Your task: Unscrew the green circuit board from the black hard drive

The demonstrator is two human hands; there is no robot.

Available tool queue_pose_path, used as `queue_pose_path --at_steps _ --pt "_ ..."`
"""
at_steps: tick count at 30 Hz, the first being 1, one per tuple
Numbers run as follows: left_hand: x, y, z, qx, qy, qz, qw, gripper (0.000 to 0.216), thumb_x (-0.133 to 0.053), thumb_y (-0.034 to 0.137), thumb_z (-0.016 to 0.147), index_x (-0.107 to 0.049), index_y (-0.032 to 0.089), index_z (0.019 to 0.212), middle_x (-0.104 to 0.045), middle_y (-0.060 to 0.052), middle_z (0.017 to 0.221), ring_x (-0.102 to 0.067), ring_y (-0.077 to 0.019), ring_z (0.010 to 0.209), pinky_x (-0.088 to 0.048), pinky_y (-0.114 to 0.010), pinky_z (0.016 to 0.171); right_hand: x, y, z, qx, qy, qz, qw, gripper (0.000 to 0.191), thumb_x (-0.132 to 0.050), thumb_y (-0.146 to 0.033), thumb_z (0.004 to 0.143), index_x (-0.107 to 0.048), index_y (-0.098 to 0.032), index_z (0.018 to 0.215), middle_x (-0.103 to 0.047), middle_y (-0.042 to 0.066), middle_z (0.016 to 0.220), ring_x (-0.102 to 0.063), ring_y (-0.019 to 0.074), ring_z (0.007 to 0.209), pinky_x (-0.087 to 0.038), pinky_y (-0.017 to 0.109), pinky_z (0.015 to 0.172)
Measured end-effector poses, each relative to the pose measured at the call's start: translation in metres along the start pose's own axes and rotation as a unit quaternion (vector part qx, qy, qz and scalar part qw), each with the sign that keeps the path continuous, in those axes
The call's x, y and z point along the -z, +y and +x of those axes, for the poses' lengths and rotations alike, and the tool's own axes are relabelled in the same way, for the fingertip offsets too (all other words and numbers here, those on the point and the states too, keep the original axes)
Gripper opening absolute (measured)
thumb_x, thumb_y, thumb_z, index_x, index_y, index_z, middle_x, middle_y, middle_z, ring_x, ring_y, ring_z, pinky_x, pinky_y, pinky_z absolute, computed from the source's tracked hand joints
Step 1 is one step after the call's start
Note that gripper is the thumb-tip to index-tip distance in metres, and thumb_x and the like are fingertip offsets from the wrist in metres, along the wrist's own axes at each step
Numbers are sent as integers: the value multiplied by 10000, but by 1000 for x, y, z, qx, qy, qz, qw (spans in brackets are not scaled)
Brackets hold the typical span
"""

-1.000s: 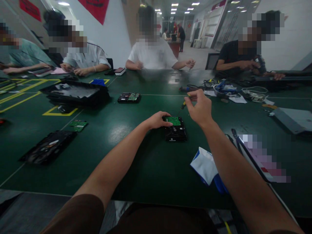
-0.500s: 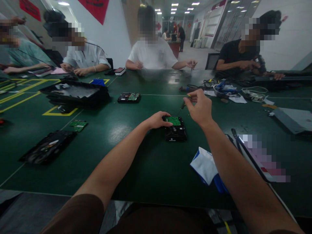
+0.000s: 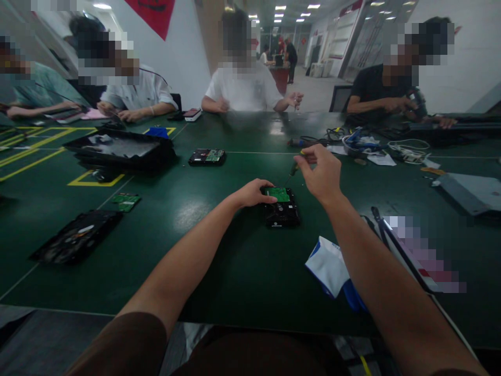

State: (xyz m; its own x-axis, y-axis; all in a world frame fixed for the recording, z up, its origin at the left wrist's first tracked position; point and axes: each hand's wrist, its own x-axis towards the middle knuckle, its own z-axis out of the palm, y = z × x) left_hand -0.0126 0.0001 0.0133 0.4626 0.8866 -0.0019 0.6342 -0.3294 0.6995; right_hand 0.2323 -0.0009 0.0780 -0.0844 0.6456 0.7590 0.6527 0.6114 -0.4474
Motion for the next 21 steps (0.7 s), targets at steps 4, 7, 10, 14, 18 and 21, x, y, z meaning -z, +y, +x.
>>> queue_pose_path --at_steps 4,7,10,14,18,21 --pt "0 1 0 4 -1 0 1000 745 -830 565 792 -662 162 1395 -674 -126 1286 -654 -255 989 -498 -345 822 0 -3 0 16 9 -6 1000 126 -651 -312 941 -681 -251 1047 -733 85 1053 -709 268 945 -602 476 887" --pt "1 1 0 1 -2 -2 1000 750 -829 574 789 -663 155 1389 -679 -133 1277 -659 -263 993 -501 -352 822 -1 -1 -1 0 21 -1 1000 144 -670 -313 927 -666 -246 1054 -739 81 1022 -714 259 922 -612 460 865" --pt "1 0 0 -1 -4 -5 1000 765 -821 583 793 -653 154 1402 -655 -146 1328 -656 -263 1009 -508 -365 842 -1 1 -1 -15 16 5 1000 167 -683 -361 934 -657 -252 1057 -740 65 979 -712 247 878 -614 455 854" --pt "0 -3 1 -5 -3 -8 1000 769 -824 582 789 -650 157 1406 -651 -144 1347 -654 -264 1035 -511 -368 867 0 -1 0 13 -4 -7 1000 146 -658 -329 943 -677 -255 1068 -732 78 1039 -703 261 932 -601 488 903" --pt "0 -2 1 2 -1 -5 1000 773 -831 581 785 -650 160 1409 -655 -149 1346 -652 -280 1053 -511 -375 865 -1 0 -1 10 10 -3 1000 170 -673 -298 917 -663 -238 1076 -723 95 1059 -699 276 985 -604 481 894" --pt "0 1 0 9 -4 -3 1000 758 -830 567 788 -651 172 1409 -658 -139 1334 -652 -279 1047 -511 -373 855 -2 2 -1 -9 17 4 1000 185 -698 -340 915 -648 -242 1063 -727 79 1008 -703 267 944 -607 465 864"
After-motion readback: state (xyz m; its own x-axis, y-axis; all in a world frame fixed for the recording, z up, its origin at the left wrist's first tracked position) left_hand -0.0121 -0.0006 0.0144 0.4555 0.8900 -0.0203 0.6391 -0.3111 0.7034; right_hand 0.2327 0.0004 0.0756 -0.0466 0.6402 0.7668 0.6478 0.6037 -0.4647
